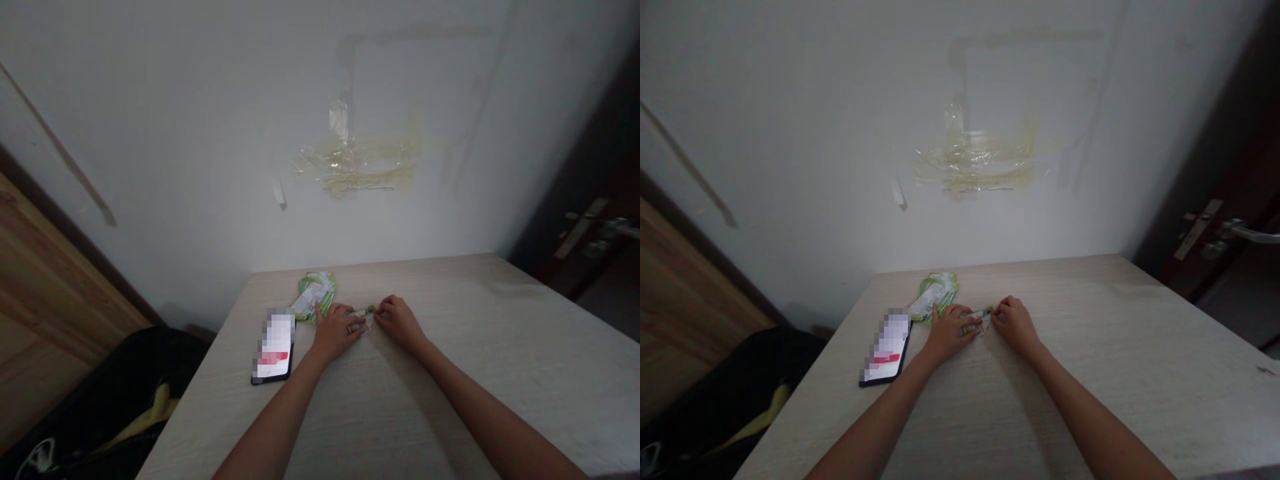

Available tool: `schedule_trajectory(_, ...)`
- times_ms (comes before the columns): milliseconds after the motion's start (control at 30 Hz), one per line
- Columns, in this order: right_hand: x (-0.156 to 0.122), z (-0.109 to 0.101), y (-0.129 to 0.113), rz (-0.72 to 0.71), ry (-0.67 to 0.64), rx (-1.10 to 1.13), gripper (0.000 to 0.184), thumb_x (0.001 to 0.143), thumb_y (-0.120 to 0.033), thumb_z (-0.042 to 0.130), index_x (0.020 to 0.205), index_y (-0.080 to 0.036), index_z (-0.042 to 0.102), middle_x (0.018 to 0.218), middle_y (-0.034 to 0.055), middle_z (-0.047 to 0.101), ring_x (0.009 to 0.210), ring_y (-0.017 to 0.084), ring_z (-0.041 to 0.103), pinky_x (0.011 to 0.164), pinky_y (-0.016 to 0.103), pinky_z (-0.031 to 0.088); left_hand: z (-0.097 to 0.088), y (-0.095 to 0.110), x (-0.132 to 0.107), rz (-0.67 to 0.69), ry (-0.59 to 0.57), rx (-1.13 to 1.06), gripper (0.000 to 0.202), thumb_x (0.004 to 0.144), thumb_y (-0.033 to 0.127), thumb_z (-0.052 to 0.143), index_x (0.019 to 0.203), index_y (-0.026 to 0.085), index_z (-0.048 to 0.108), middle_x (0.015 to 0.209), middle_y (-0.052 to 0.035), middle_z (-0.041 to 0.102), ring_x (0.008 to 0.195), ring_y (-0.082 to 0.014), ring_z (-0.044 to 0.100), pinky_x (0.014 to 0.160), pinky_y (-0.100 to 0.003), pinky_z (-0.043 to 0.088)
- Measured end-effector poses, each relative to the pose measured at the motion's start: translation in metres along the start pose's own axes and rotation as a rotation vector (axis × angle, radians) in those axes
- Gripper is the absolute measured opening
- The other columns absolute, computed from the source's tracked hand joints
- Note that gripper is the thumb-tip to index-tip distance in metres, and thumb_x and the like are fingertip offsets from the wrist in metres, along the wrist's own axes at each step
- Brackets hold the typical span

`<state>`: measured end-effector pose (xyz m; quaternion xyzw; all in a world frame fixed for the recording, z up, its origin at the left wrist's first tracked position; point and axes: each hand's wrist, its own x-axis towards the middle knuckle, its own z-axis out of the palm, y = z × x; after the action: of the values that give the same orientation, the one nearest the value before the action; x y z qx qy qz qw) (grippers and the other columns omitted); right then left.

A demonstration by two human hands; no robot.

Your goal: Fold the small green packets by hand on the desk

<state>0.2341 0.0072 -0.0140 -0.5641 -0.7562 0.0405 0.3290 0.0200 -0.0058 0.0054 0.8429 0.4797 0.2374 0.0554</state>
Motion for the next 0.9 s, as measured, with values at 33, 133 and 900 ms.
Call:
schedule_trajectory(33,0.0004,0.0003,-0.0011,0.007,0.007,-0.018,0.011,0.082,-0.025,0.062,0.08,-0.019,0.07,0.093,0.0074,0.062,0.091,0.02,0.055,0.085,0.03,0.043,-0.0005,0.0007,-0.0002,0.0,0.001,0.003,0.021,0.085,0.049,0.06,0.103,0.044,0.068,0.118,0.0028,0.061,0.118,-0.0229,0.047,0.105,-0.072,-0.013)
schedule_trajectory(133,0.0011,0.0019,-0.0023,0.017,0.017,-0.064,0.01,0.082,-0.026,0.062,0.08,-0.019,0.07,0.092,0.007,0.061,0.091,0.02,0.055,0.085,0.029,0.042,-0.0026,0.0038,-0.0009,-0.002,0.0,0.016,0.021,0.086,0.049,0.058,0.104,0.043,0.068,0.118,0.0021,0.062,0.119,-0.0237,0.046,0.105,-0.071,-0.013)
schedule_trajectory(900,0.0014,-0.0012,-0.0029,0.075,-0.103,-0.072,0.026,0.074,-0.035,0.067,0.094,-0.019,0.065,0.102,0.0075,0.059,0.1,0.022,0.053,0.087,0.033,0.039,0.0007,0.0063,-0.0023,-0.063,-0.018,0.024,0.023,0.086,0.048,0.059,0.106,0.042,0.068,0.122,0.0019,0.06,0.12,-0.0243,0.046,0.108,-0.07,-0.009)
